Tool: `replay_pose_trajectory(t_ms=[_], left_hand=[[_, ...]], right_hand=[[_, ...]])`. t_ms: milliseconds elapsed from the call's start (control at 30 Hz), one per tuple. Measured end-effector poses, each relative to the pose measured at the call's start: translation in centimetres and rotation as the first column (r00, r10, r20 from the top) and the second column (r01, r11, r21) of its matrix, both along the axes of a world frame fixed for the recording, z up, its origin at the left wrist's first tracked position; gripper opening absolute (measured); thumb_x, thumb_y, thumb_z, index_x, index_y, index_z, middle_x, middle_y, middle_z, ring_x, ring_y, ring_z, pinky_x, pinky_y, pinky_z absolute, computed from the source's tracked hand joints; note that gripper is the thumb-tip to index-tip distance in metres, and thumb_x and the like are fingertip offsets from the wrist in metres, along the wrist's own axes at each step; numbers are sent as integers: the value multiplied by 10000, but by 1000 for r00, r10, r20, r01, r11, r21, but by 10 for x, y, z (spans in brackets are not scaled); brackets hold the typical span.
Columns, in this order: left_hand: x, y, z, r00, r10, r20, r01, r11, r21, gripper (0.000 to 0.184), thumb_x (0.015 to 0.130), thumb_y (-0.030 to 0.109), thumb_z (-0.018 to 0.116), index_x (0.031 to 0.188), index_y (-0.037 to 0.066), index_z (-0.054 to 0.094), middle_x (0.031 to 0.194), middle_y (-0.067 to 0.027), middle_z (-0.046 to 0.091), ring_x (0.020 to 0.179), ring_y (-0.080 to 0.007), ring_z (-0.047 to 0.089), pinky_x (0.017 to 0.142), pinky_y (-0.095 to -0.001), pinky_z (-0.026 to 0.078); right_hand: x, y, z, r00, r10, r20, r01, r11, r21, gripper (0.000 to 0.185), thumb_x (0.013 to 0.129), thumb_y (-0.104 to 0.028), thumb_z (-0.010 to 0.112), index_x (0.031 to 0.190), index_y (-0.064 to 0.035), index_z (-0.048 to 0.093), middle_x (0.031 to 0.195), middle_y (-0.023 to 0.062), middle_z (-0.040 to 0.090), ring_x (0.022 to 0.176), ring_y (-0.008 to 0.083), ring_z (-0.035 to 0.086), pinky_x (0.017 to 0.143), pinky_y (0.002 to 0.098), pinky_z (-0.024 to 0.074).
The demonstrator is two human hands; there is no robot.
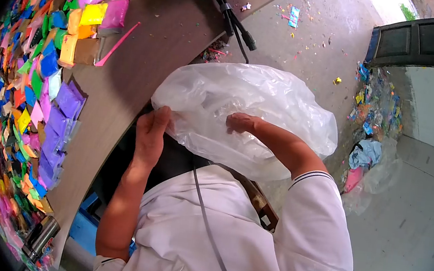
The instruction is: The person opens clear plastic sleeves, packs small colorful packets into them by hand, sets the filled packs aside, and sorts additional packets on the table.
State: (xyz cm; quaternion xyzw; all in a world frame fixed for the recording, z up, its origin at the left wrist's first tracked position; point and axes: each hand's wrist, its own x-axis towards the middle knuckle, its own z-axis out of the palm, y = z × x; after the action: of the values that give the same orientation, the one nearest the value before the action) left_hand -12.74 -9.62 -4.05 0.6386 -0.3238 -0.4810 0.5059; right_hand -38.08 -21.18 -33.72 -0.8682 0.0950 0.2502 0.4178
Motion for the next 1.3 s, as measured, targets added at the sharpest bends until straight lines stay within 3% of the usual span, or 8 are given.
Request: replay_pose_trajectory(t_ms=[100, 167, 333, 467, 733, 967, 1100, 1300], left_hand=[[9, 6, -6, 998, -56, 25, 56, 998, -5, 491, 998, 424, 527, 711, 25, 547, 675, 45, 490, 663, -73, 395, 606, -255, 326], [12, 9, -8, 998, -55, 41, 54, 998, 21, 503, 983, 456, 542, 740, 16, 570, 689, 49, 501, 671, -70, 396, 604, -252, 326], [16, 17, -12, 998, -54, 15, 53, 998, 46, 513, 981, 467, 536, 769, 2, 582, 708, 39, 521, 685, -69, 407, 610, -249, 334], [13, 16, -14, 999, -43, 19, 43, 999, -11, 500, 994, 444, 521, 798, -11, 596, 732, 16, 564, 694, -80, 448, 625, -263, 371], [4, 8, -8, 999, -47, 8, 47, 997, -55, 480, 1006, 403, 508, 781, -11, 604, 710, -6, 582, 689, -96, 495, 635, -276, 394], [6, 15, -7, 997, -63, -32, 62, 997, -44, 443, 1010, 362, 513, 773, 0, 605, 723, 4, 581, 704, -94, 493, 645, -270, 390], [12, 11, -15, 997, -65, -41, 65, 998, -4, 437, 1003, 365, 528, 776, 1, 612, 745, 11, 587, 728, -93, 496, 670, -265, 396], [2, 2, -12, 992, 49, -119, -52, 998, -22, 442, 964, 415, 596, 764, 22, 625, 762, 14, 590, 757, -90, 490, 714, -258, 399]], right_hand=[[13, 0, -5, 976, 184, -120, -189, 981, -34, 222, 785, -107, 641, 992, -99, 720, 998, 109, 702, 900, 285, 671, 776, 418, 523], [12, -2, -3, 957, 217, -194, -227, 973, -33, 226, 787, -107, 639, 998, -99, 718, 999, 109, 702, 900, 285, 671, 778, 418, 522], [-37, -13, 11, 917, 87, -390, -130, 988, -86, 235, 792, -107, 634, 1012, -99, 715, 1000, 110, 701, 901, 283, 671, 781, 418, 521], [-59, -29, 27, 905, -76, -418, -3, 983, -185, 243, 795, -107, 630, 1024, -99, 713, 1002, 110, 701, 901, 282, 670, 784, 417, 519], [-58, -61, 90, 882, -456, -122, 384, 844, -374, 259, 803, -107, 622, 1047, -100, 708, 1004, 110, 699, 902, 279, 670, 789, 417, 517], [-53, -60, 164, 806, -560, 191, 577, 673, -462, 273, 809, -107, 615, 1067, -100, 703, 1006, 111, 698, 902, 276, 669, 794, 416, 515], [-59, -39, 213, 805, -471, 359, 590, 582, -559, 281, 813, -107, 611, 1079, -100, 701, 1007, 111, 698, 902, 275, 669, 797, 416, 513], [-67, 11, 276, 849, -141, 509, 520, 391, -759, 292, 818, -107, 605, 1096, -101, 697, 1009, 111, 697, 903, 273, 669, 801, 415, 511]])
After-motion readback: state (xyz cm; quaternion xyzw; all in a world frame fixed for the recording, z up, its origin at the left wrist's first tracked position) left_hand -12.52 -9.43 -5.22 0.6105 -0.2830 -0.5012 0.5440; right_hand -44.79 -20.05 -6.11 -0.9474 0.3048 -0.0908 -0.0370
